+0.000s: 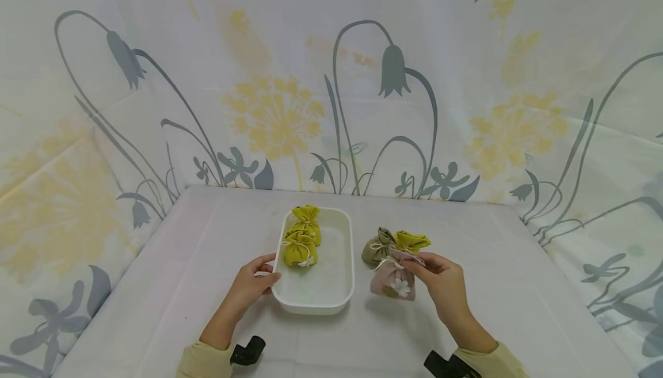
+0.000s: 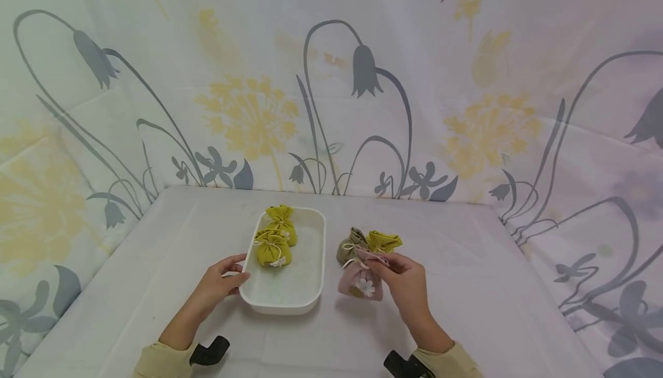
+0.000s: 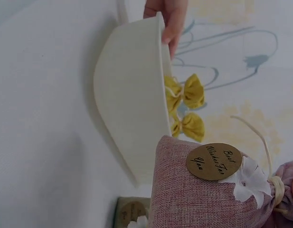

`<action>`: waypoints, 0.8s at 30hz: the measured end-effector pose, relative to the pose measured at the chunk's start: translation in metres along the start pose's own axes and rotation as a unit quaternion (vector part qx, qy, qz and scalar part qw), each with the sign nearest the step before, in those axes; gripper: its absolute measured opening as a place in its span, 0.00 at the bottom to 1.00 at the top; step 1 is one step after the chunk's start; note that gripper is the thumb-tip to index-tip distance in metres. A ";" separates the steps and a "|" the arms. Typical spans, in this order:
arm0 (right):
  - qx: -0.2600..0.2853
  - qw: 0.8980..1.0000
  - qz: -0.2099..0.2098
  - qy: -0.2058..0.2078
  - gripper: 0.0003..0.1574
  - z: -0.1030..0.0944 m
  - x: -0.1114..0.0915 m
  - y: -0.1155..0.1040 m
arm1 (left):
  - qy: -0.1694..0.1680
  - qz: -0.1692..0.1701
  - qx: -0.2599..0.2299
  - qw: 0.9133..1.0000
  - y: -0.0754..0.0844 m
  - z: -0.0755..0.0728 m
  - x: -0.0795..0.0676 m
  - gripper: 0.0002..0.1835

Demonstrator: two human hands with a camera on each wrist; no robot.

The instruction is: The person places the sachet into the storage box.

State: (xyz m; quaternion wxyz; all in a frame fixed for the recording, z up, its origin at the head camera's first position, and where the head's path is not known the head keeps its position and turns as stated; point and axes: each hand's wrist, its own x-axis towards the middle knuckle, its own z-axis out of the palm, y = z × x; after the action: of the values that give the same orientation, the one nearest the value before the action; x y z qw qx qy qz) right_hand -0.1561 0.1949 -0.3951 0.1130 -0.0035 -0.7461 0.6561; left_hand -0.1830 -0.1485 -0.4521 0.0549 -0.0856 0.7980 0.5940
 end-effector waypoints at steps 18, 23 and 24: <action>0.021 0.999 -0.002 -0.036 0.17 0.033 0.011 -0.015 | -0.004 -0.009 0.002 1.000 0.001 -0.001 -0.002 0.26; 0.035 0.998 -0.012 -0.056 0.14 0.043 0.015 -0.017 | -0.004 -0.008 -0.003 1.000 0.000 -0.001 -0.001 0.25; 0.034 0.998 -0.012 -0.058 0.14 0.046 0.015 -0.018 | -0.004 -0.007 -0.003 1.000 0.000 -0.001 -0.001 0.25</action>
State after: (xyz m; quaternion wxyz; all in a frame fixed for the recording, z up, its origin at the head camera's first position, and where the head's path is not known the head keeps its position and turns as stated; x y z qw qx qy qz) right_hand -0.1766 0.1502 -0.3803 0.0775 0.0473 -0.7288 0.6786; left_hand -0.1819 -0.1499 -0.4518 0.0621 -0.0885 0.7954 0.5964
